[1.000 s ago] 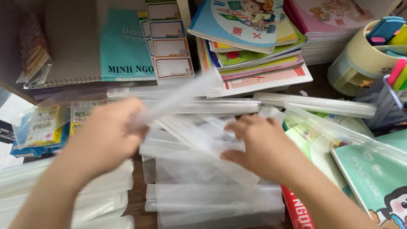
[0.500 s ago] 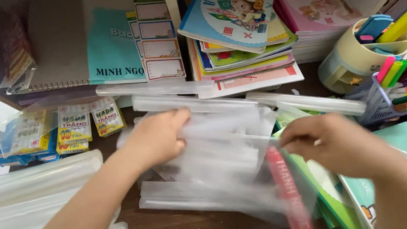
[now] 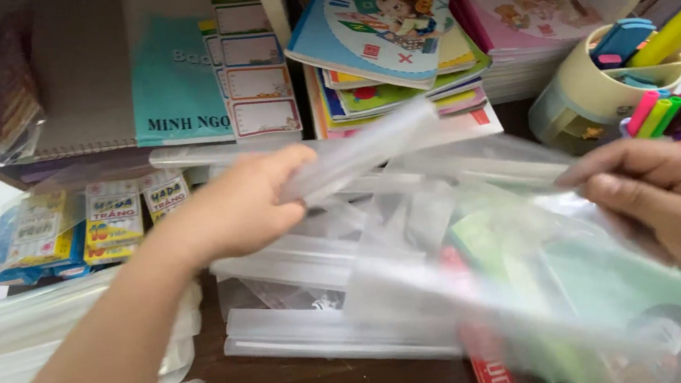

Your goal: The person organizes several plastic sheets on a desk, picking them up, folding some, and stacking them alongside other plastic items.

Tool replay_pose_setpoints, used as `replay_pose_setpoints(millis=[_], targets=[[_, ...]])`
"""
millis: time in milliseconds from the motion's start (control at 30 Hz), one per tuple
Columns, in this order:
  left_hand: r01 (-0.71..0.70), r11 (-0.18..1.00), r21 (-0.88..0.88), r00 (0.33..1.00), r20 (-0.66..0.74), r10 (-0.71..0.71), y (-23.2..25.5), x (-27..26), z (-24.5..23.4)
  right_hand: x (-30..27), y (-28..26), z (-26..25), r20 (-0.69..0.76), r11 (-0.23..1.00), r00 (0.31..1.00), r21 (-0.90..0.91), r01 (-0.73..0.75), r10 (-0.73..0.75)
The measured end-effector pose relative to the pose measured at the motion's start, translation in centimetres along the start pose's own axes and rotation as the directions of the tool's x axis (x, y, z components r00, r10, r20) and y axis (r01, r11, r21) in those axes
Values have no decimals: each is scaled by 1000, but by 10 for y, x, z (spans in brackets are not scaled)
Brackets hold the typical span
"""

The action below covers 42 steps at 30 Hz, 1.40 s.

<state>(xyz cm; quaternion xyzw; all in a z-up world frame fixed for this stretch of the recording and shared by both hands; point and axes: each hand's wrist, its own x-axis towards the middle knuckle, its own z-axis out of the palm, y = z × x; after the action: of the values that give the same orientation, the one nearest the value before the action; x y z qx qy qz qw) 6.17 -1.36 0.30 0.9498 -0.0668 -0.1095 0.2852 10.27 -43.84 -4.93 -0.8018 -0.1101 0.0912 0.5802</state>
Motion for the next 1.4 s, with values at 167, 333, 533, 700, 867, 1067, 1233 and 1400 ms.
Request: replay_pose_setpoints(millis=[167, 333, 533, 700, 867, 1067, 1233, 1400], targets=[[-74, 996, 47, 991, 112, 69, 22, 28, 45, -15, 9, -7, 237, 985, 957, 1, -173, 168], [-267, 956, 121, 962, -21, 272, 48, 44, 76, -29, 9, 4, 435, 964, 863, -178, -199, 258], [-449, 742, 499, 647, -391, 654, 35, 31, 88, -24, 9, 19, 262, 917, 930, -368, -152, 259], [-296, 861, 414, 948, 21, 316, -8, -20, 87, -7, 12, 11, -129, 959, 985, -244, -141, 112], [-448, 876, 178, 886, 217, 409, -30, -74, 113, -5, -9, 21, -165, 973, 984, -227, 31, -70], [-175, 969, 172, 933, 342, 108, -33, -79, 105, 0, -46, 53, -205, 996, 975, -40, 83, -90], [16, 999, -43, 975, 221, -6, -47, -81, 50, 13, -47, 45, -132, 957, 983, 244, 155, -126], [174, 916, -362, 984, 41, -171, -75, -81, 8, 27, -26, 92, 352, 990, 932, 67, -120, 89]])
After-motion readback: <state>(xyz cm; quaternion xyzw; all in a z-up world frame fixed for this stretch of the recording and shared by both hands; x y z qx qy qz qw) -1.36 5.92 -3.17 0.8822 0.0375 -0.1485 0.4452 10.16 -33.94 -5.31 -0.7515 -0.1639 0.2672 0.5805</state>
